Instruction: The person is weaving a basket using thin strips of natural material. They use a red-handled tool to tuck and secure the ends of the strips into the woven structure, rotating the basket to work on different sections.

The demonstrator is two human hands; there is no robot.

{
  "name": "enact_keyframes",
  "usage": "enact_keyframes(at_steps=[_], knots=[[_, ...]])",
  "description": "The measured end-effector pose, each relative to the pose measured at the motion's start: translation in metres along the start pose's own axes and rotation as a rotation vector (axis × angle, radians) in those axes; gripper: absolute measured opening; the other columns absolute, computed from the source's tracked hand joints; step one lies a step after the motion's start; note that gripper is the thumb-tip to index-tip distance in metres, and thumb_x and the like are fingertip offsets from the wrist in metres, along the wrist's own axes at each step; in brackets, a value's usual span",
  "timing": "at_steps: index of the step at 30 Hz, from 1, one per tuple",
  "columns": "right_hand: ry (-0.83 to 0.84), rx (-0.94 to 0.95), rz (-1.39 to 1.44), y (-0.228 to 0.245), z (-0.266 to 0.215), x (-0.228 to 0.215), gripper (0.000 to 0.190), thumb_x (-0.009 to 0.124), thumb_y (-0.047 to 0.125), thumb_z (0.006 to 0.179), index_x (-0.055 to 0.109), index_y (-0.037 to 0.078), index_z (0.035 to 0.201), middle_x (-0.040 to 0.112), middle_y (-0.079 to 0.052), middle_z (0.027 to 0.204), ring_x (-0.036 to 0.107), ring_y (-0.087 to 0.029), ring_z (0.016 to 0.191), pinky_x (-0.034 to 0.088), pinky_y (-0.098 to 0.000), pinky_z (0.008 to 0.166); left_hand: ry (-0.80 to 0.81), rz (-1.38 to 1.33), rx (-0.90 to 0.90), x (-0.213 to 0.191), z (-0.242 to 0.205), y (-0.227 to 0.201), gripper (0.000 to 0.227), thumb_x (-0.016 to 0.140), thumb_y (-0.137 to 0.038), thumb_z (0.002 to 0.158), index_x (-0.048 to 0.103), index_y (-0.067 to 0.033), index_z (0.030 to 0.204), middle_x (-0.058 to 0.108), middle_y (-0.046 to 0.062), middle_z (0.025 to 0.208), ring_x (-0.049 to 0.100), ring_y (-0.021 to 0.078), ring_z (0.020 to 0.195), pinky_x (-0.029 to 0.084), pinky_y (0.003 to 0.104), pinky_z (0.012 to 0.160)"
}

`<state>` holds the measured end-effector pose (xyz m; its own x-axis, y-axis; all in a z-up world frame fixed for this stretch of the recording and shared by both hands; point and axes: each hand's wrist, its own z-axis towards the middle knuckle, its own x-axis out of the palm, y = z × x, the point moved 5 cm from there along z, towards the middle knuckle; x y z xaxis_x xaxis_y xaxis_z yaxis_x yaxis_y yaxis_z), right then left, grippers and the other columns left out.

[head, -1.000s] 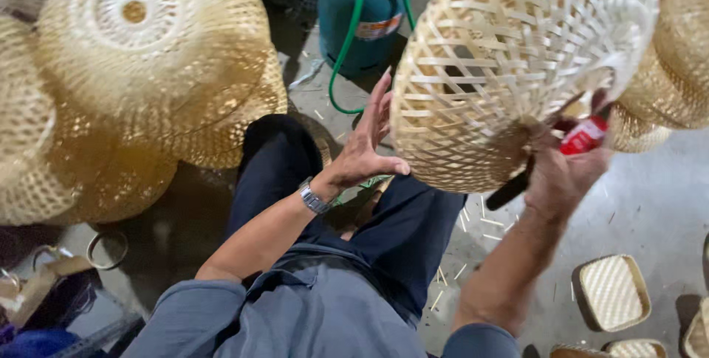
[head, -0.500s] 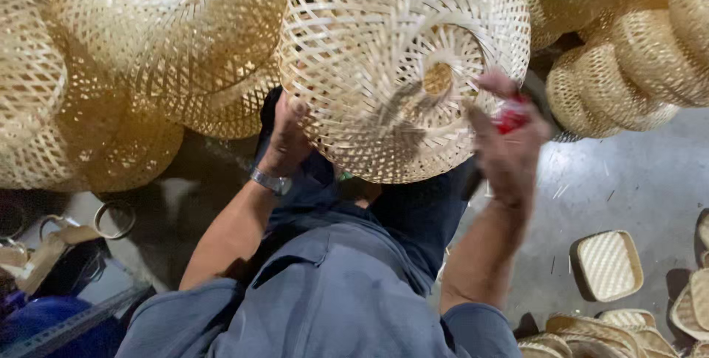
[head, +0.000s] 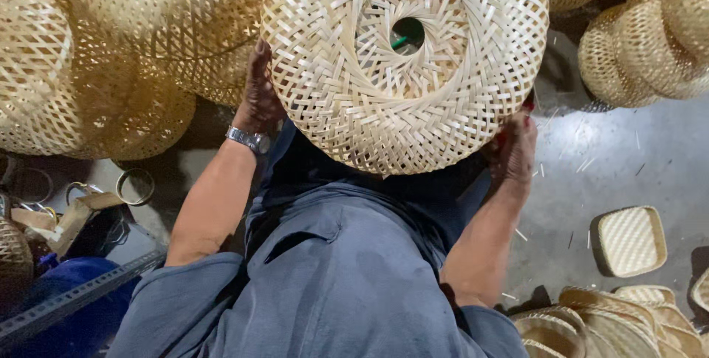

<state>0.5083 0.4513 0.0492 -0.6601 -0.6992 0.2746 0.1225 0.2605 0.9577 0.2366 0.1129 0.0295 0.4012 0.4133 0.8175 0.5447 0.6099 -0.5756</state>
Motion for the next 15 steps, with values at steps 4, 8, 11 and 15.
enact_keyframes(at_steps=[4, 8, 11, 15], knots=[[-0.033, 0.059, 0.008, -0.027, 0.003, -0.010, 0.043, 0.081, 0.049, 0.092, 0.057, 0.013, 0.095, 0.048, 0.006, 0.062, 0.043, -0.006, 0.044, 0.030, -0.0236, 0.036, -0.068, 0.069, -0.045, -0.015, 0.005, 0.002, 0.085, 0.067, -0.054, 0.094, 0.036, -0.0073, 0.158, 0.044, 0.016, 0.160, 0.049, 0.0319, 0.145, 0.044, 0.051, 0.121], [-0.038, 0.051, 0.110, -0.034, -0.005, -0.009, 0.039, 0.084, 0.042, 0.092, 0.058, 0.013, 0.097, 0.046, 0.008, 0.065, 0.041, -0.005, 0.047, 0.028, -0.0220, 0.038, -0.225, 0.811, 0.221, -0.011, 0.005, -0.012, 0.071, 0.052, -0.047, 0.113, 0.029, -0.0027, 0.164, 0.027, 0.018, 0.174, 0.026, 0.0259, 0.161, 0.023, 0.042, 0.134], [-0.041, 0.036, 0.152, -0.027, -0.016, 0.005, 0.041, 0.086, 0.041, 0.088, 0.058, 0.014, 0.099, 0.048, 0.009, 0.064, 0.042, -0.004, 0.045, 0.029, -0.0208, 0.036, -0.341, 1.421, 0.732, 0.043, -0.005, -0.015, 0.067, 0.055, -0.040, 0.112, 0.034, -0.0037, 0.163, 0.039, 0.015, 0.166, 0.037, 0.0250, 0.157, 0.034, 0.043, 0.134], [-0.050, -0.004, 0.098, -0.009, -0.031, 0.031, 0.050, 0.089, 0.041, 0.084, 0.064, 0.007, 0.112, 0.059, 0.005, 0.075, 0.046, -0.004, 0.050, 0.033, -0.0200, 0.040, 0.023, 1.932, 0.792, 0.131, -0.012, 0.013, 0.070, 0.053, -0.066, 0.100, 0.065, -0.0047, 0.132, 0.024, 0.019, 0.164, 0.016, 0.0345, 0.154, 0.005, 0.052, 0.129]])
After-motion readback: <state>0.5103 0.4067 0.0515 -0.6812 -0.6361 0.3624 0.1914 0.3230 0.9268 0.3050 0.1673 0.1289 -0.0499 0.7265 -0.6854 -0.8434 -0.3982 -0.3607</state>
